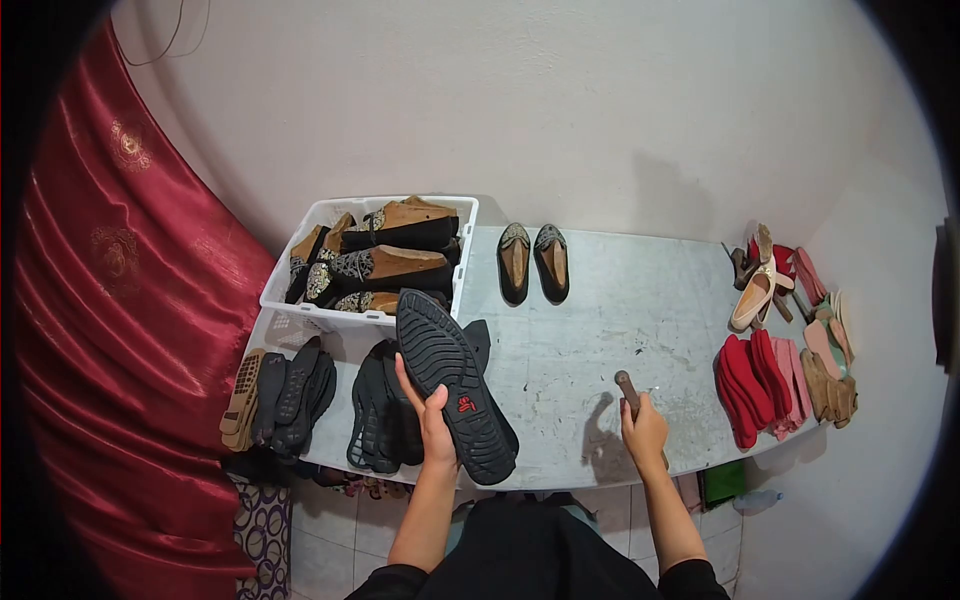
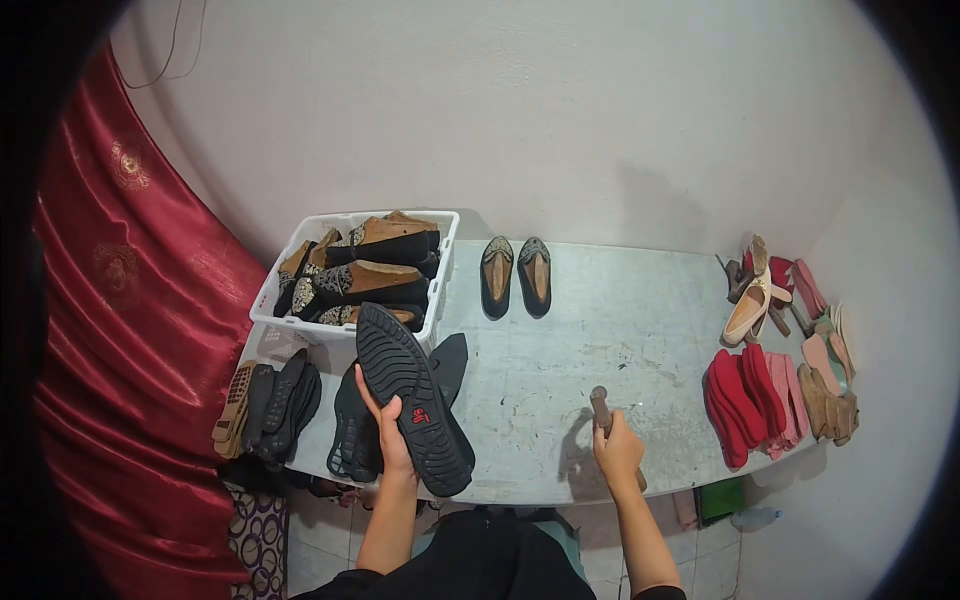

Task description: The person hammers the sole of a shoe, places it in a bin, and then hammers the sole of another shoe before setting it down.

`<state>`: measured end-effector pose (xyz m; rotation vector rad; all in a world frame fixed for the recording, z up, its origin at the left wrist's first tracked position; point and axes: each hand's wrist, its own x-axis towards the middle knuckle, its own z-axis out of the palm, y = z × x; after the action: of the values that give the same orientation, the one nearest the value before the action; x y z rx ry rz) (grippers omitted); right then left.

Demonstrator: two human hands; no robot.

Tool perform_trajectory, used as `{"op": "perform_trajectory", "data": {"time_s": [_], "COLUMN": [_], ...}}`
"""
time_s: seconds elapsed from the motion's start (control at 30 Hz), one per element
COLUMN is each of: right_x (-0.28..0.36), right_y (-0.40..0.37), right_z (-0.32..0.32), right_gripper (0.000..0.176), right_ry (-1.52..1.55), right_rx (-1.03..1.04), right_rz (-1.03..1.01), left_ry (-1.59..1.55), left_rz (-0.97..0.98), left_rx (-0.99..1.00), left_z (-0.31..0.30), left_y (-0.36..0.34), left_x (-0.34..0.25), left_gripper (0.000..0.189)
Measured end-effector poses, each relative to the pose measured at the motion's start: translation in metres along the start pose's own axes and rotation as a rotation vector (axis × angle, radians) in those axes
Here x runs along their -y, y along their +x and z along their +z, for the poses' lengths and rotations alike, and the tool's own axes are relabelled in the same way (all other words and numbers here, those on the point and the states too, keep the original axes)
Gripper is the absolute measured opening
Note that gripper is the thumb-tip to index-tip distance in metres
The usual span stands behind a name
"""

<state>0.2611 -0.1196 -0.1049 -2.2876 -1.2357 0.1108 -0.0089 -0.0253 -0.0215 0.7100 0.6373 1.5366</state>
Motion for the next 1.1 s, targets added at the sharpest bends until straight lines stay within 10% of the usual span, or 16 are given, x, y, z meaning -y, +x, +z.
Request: {"op": "perform_trajectory", "data": {"time_s": [0.5,0.9,1.03,1.1], "right_x": [-0.066,-0.034,0.033,0.054], "right_y": [-0.026,-0.026,-0.035,-0.049], "right_z": [0.069,0.045,-0.021,-0.036], "right_gripper": [0.026,0.046,0.072,0.082], "right_ry": [-0.284,-0.202,1.419,1.353], "right_rx": [-0.123,0.103,0.822,0.926], "right_rz": [-0.387,-0.210,0.188,-0.041], "left_ry": [-0.097,0.016,0.054,0.077], "left_rz": [-0.063,0.016,0.023,0.056], "left_rx": [0.070,0.003,-0.044,-0.044], "left_z": [0.006,0.045,0.048,0.052], "left_y": [-0.010,-0.038,-0.046,-0.051], "left_x": [0.021,0.034,0.049,0.053], "left_gripper": [0.069,0.062,0.069,0.070]}}
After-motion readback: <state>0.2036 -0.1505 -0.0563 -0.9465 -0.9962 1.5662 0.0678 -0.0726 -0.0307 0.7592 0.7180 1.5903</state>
